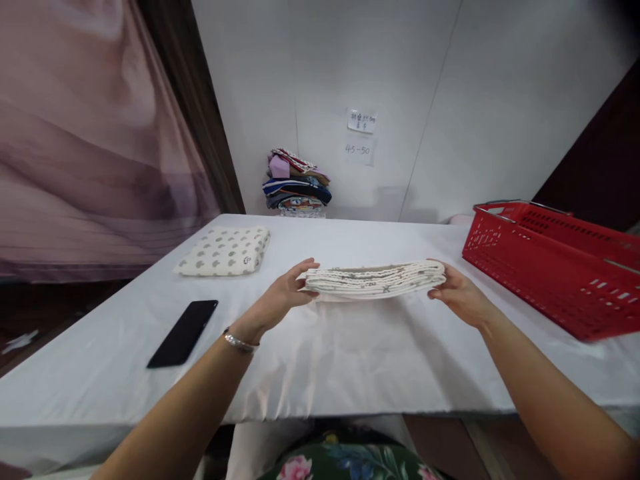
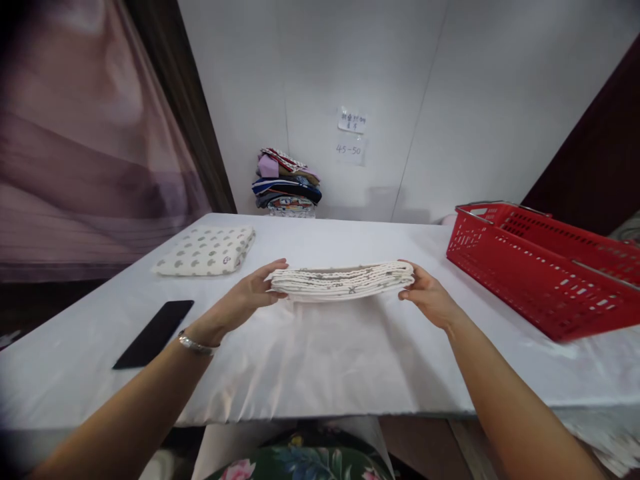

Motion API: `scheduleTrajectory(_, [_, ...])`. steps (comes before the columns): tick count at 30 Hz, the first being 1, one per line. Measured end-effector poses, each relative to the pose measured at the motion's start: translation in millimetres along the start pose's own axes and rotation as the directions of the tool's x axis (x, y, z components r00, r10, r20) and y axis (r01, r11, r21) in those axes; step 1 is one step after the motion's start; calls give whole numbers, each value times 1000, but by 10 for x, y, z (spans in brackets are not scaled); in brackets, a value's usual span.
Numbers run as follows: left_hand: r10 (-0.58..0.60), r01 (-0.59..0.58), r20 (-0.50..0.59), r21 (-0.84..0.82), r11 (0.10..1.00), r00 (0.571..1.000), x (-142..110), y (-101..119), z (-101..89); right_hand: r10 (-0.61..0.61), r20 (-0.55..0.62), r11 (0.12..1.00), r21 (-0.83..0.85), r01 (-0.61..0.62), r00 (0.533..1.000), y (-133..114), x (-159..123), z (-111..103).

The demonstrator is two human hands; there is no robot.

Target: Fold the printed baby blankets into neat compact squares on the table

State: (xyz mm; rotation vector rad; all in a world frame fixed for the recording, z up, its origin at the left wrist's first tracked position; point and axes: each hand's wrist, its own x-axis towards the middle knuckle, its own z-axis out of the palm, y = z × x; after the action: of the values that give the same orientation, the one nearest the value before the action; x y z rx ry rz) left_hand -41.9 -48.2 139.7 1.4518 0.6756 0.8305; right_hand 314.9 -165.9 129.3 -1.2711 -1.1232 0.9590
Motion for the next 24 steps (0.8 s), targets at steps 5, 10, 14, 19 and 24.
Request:
scheduleTrajectory(5, [104,-87,-139,122,989,985,-10,71,71,-53,-184,980,-199,16,982,-198,-31,80])
scheduleTrajectory(10, [160,-115,-206,211,971,966,-135,171,85,-165,-223,928,-365,75,961,-405,-184,56])
scheduleTrajectory(14, [224,-138,-265,307,942,938,-203,368,49,-192,-222,961,-239,137,956,-503,-251,15])
scheduleTrajectory(19, [161,-3,-374,389,921,913,143,329,-50,74,-159,997,24,-71,984,-297,90,16])
scheduleTrajectory(24, [-351,469,-414,231,852,840,731,-328,-72,483,-152,876,86,-475,863,408,653,222])
